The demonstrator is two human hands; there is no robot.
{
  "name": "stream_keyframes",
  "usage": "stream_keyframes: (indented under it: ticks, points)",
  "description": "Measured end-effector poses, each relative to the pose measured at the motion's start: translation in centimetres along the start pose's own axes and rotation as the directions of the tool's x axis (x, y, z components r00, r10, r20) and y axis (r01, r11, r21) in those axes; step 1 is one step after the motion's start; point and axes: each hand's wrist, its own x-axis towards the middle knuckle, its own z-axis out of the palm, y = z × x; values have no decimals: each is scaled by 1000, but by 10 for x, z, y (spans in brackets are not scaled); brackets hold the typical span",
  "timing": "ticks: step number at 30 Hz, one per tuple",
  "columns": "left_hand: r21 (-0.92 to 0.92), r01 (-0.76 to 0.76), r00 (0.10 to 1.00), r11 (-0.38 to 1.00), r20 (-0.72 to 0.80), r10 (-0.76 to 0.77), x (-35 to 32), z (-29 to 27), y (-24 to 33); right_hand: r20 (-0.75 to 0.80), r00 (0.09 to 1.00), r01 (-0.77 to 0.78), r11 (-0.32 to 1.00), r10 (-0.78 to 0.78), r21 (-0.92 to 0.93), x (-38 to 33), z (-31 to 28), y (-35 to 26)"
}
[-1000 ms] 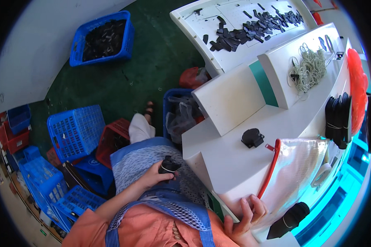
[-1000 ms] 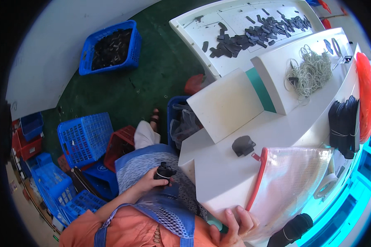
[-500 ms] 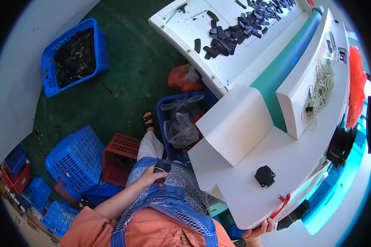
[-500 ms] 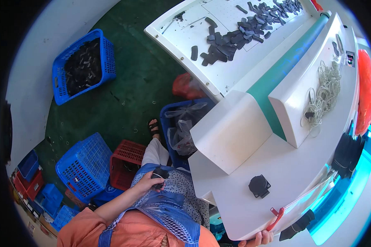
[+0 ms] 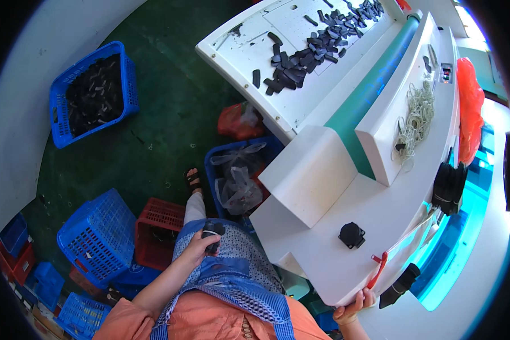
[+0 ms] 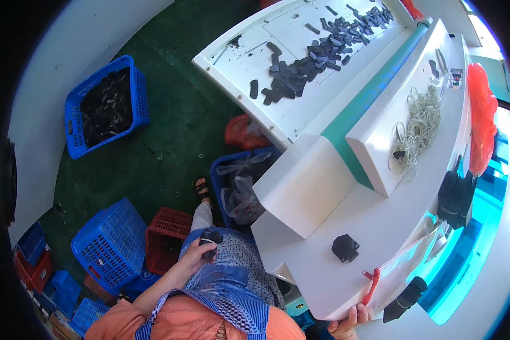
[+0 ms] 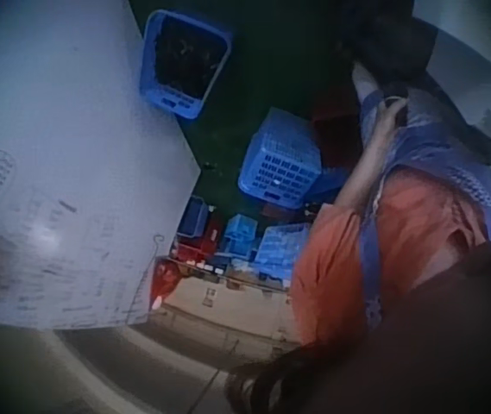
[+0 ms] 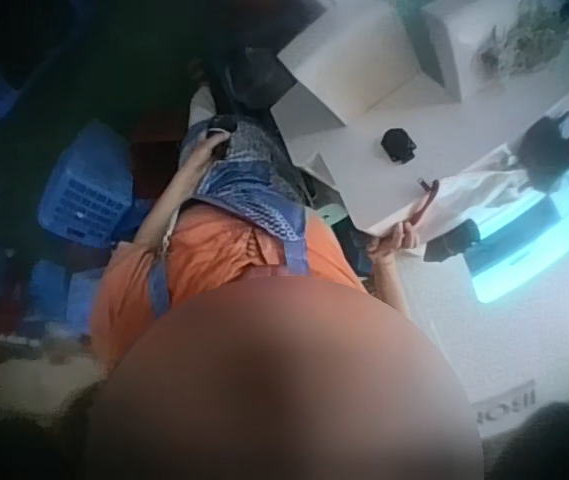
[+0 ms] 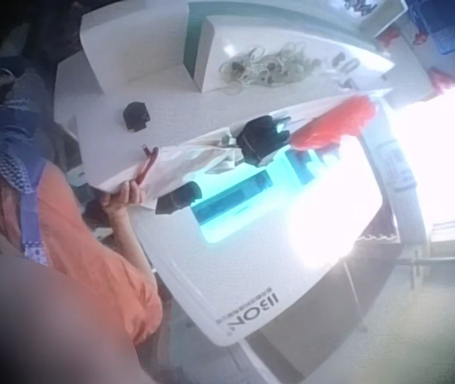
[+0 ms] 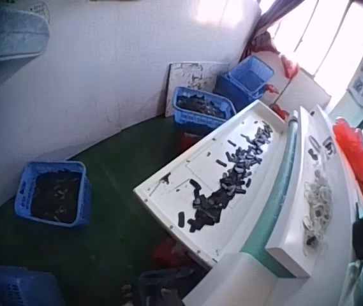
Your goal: The worker is grouping several small black shoe components and bundling them together using white rubber bands.
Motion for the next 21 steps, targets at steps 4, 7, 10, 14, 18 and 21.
stream_keyframes:
  ticks: [4, 7, 10, 14, 18, 21]
  points:
    - [8, -27, 999, 1000, -23, 27, -7, 7, -4, -13, 1000, -8, 999, 8, 39, -6, -4, 2]
    - [-53, 17, 999, 998, -31, -19, -12, 2, -9, -16, 999, 28, 999, -27, 25, 0, -4, -1]
    - [-60, -2, 1000, 998, -27, 0, -11, 2, -14, 21, 999, 43, 999, -43, 12, 11, -6, -6]
    - [-75, -392, 919, 917, 2, 394, -26, 28, -6, -39, 992, 118, 993, -117, 11, 32, -5, -8]
    - [-87, -490, 868, 867, 43, 495, -53, 47, -16, -8, 988, 154, 984, -154, 93, 30, -20, -11]
    - [-142, -595, 801, 791, -30, 597, -73, 47, -62, 27, 979, 203, 979, -203, 21, 47, -18, -24]
